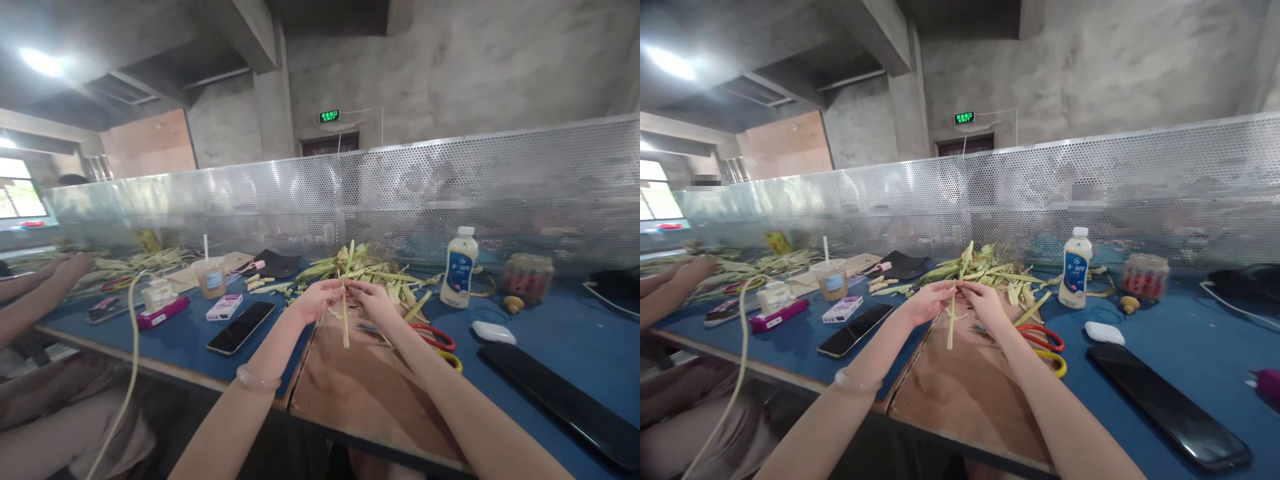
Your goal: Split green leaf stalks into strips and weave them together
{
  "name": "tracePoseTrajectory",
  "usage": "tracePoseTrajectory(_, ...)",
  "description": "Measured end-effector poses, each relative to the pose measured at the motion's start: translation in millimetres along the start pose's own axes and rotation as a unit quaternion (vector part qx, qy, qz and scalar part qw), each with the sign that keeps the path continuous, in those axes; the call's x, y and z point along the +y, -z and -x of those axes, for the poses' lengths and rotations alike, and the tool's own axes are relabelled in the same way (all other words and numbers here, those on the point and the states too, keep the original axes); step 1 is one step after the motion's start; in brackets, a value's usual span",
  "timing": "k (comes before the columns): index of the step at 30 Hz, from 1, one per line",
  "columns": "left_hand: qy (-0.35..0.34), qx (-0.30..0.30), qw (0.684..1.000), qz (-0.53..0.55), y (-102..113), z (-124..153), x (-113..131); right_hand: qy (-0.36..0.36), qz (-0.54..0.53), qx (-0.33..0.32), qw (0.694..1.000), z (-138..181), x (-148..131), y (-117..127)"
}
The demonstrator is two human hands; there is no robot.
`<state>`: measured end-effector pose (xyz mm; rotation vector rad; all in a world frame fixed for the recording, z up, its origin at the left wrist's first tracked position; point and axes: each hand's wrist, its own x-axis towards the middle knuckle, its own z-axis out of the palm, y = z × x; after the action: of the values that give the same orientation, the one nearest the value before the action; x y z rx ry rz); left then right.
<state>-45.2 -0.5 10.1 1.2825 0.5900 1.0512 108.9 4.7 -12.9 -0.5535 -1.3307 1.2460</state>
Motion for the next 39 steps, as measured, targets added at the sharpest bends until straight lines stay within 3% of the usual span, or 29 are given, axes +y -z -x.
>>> tracePoseTrajectory(7,-0.035,0.021,0.999,0.022,2.1,-5.4,-4.5,-0.033,-0.047,-0.018,0.998,4.0,-2.8,-1.8)
tracePoseTrajectory(12,-0.076,0.05,0.995,0.041,-0.7,-6.0,-5.2,-0.039,-0.052,0.022,0.998,5.9,-7.4,-5.7)
tracePoseTrajectory(20,-0.098,0.065,0.993,-0.033,-5.6,-2.0,-2.8,-0.051,-0.088,0.048,0.994,6.3,-9.0,-7.4)
tracePoseTrajectory(29,-0.084,0.099,0.991,-0.019,-4.2,-2.0,-1.2,-0.025,-0.001,-0.037,0.999,7.8,-10.1,-9.3)
tracePoseTrajectory(39,-0.088,0.132,0.984,-0.08,-4.7,-1.2,0.2,-0.003,-0.018,-0.032,0.999,10.3,-6.5,-13.4)
